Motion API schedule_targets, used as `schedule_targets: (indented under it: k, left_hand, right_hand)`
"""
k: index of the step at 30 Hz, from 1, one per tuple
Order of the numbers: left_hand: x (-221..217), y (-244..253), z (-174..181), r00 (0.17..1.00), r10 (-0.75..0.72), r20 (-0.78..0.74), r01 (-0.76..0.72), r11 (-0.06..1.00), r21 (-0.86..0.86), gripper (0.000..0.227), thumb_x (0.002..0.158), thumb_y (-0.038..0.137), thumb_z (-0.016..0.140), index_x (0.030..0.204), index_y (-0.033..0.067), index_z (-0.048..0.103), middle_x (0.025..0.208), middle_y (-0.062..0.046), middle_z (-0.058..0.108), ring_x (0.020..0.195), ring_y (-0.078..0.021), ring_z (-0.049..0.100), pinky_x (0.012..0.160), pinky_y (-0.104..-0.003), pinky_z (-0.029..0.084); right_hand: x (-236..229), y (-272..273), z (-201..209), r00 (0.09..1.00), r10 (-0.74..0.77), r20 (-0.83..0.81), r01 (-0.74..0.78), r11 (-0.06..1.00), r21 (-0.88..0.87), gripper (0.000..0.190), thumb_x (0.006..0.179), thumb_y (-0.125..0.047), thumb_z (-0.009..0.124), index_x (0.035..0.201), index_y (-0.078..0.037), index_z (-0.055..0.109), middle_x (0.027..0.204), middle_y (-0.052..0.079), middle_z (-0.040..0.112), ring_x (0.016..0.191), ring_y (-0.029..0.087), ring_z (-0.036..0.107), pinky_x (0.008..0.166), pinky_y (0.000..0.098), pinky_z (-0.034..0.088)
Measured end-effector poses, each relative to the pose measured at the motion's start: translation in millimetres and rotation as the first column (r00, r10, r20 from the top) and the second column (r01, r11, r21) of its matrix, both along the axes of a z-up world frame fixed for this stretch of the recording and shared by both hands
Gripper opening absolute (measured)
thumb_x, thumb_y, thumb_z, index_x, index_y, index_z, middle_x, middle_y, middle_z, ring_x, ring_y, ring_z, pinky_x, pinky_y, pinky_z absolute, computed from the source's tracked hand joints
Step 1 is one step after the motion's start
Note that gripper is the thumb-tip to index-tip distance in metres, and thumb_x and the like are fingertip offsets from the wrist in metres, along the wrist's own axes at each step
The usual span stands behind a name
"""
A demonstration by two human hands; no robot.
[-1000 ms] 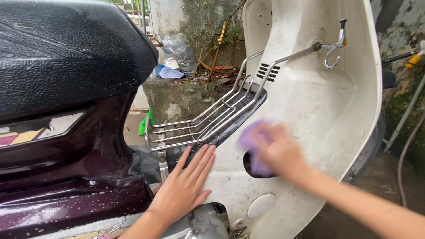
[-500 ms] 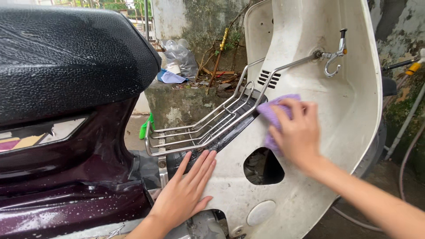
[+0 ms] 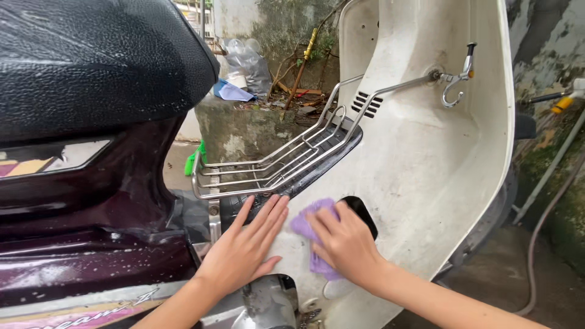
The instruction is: The person cleans a motorcycle by wiping the exhaust pipe and various body panels with a purple cloth.
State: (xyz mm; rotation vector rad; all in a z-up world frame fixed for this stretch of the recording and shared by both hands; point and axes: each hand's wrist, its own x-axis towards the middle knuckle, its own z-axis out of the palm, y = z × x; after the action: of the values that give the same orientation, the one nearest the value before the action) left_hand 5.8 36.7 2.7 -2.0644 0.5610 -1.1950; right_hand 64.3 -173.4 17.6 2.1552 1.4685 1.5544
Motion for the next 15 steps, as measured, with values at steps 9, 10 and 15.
schedule_targets:
  k: [9, 10, 15]
  left_hand:
    - [-0.5, 1.0, 0.6, 1.0, -0.002, -0.029, 0.002, 1.0, -0.018, 0.077, 0.082, 0.055, 0.028, 0.138, 0.0016, 0.025, 0.147, -0.014, 0.021, 0.136, -0.0273, 0.019, 0.11, -0.049, 0.015]
    - [-3.0, 3.2, 1.5, 1.0, 0.001, -0.03, -0.002, 1.0, -0.014, 0.077, 0.082, 0.055, 0.028, 0.138, 0.0016, 0.025, 0.147, -0.014, 0.021, 0.136, -0.0273, 0.019, 0.11, -0.049, 0.015]
    - [-2.8, -2.5, 1.5, 0.999, 0.03, -0.038, -0.03, 1.0, 0.0, 0.078, 0.083, 0.057, 0.022, 0.139, 0.0016, 0.023, 0.147, -0.015, 0.018, 0.137, -0.0288, 0.015, 0.11, -0.05, 0.01]
  right_hand:
    - [27.0, -6.5, 38.6, 0.964, -0.265, -0.014, 0.252, 0.897, 0.364, 0.024, 0.074, -0.016, 0.061, 0.091, 0.001, 0.057, 0.093, 0.01, 0.05, 0.079, 0.026, 0.042, 0.063, 0.0342, 0.041]
    - [19.9, -3.7, 30.4, 0.965, -0.262, -0.016, 0.249, 0.896, 0.367, 0.024, 0.074, -0.016, 0.061, 0.091, 0.001, 0.057, 0.093, 0.01, 0.05, 0.079, 0.026, 0.042, 0.063, 0.0342, 0.041]
    - [41.3, -28.0, 24.5, 0.988, -0.154, -0.006, 0.15, 0.95, 0.273, 0.026, 0.085, -0.024, 0.051, 0.109, -0.019, 0.059, 0.086, 0.006, 0.057, 0.071, 0.02, 0.05, 0.039, 0.0232, 0.041]
